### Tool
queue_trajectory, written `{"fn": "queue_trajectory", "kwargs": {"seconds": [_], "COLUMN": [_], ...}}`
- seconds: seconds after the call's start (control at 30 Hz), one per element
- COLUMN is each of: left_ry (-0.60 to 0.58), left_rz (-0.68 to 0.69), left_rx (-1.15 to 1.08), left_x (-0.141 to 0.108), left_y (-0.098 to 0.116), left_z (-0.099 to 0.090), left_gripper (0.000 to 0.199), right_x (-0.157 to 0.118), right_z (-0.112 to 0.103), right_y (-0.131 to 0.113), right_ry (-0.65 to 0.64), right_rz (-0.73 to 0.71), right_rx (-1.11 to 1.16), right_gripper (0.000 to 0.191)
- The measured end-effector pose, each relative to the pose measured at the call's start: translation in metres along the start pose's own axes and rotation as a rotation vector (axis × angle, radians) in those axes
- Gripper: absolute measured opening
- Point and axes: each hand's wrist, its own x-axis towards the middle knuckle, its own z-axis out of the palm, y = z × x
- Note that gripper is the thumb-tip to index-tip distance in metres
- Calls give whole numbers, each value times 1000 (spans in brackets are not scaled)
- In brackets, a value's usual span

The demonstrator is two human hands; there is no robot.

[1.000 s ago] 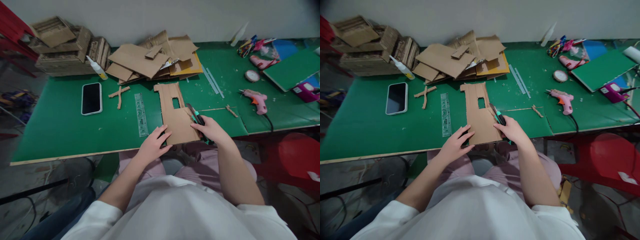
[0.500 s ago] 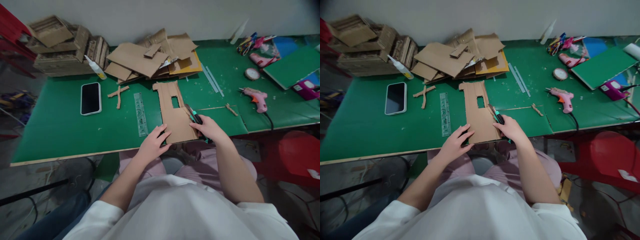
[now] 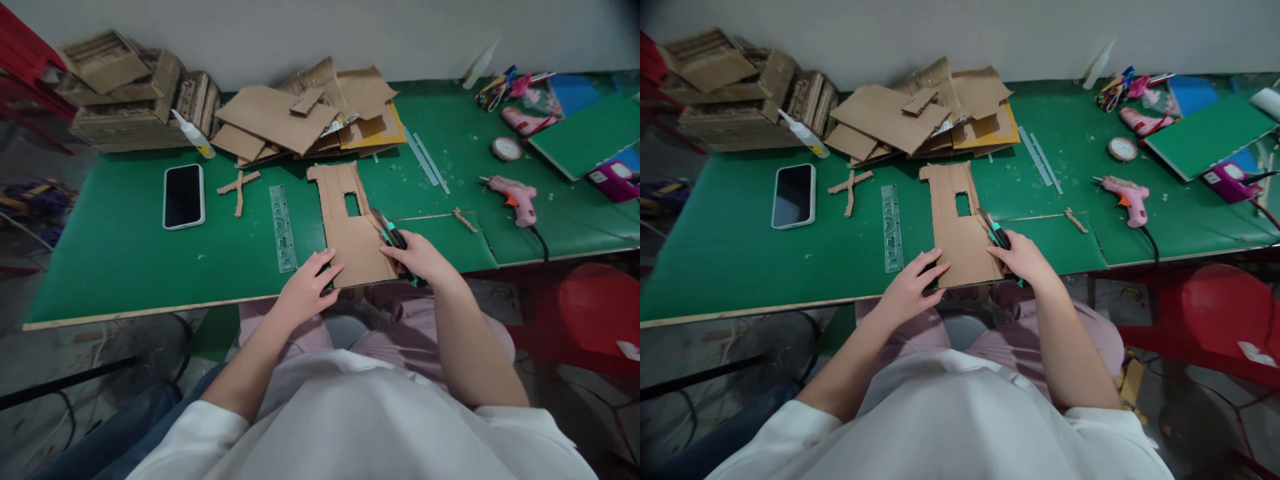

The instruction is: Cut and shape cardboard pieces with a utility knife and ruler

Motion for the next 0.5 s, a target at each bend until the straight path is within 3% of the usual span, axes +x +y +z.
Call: {"fn": "queue_trajectory", "kwargs": {"seconds": [0.5], "left_ry": [-13], "left_rz": [-19], "left_rx": [110], "left_x": [4], "left_y": [7], "left_z": [-3], "left_gripper": [38], "right_x": [-1], "right_z": [2], "right_y": [-1], "right_ry": [39], "right_rz": [8], "right_rx": [-67], "right_gripper": [23]}}
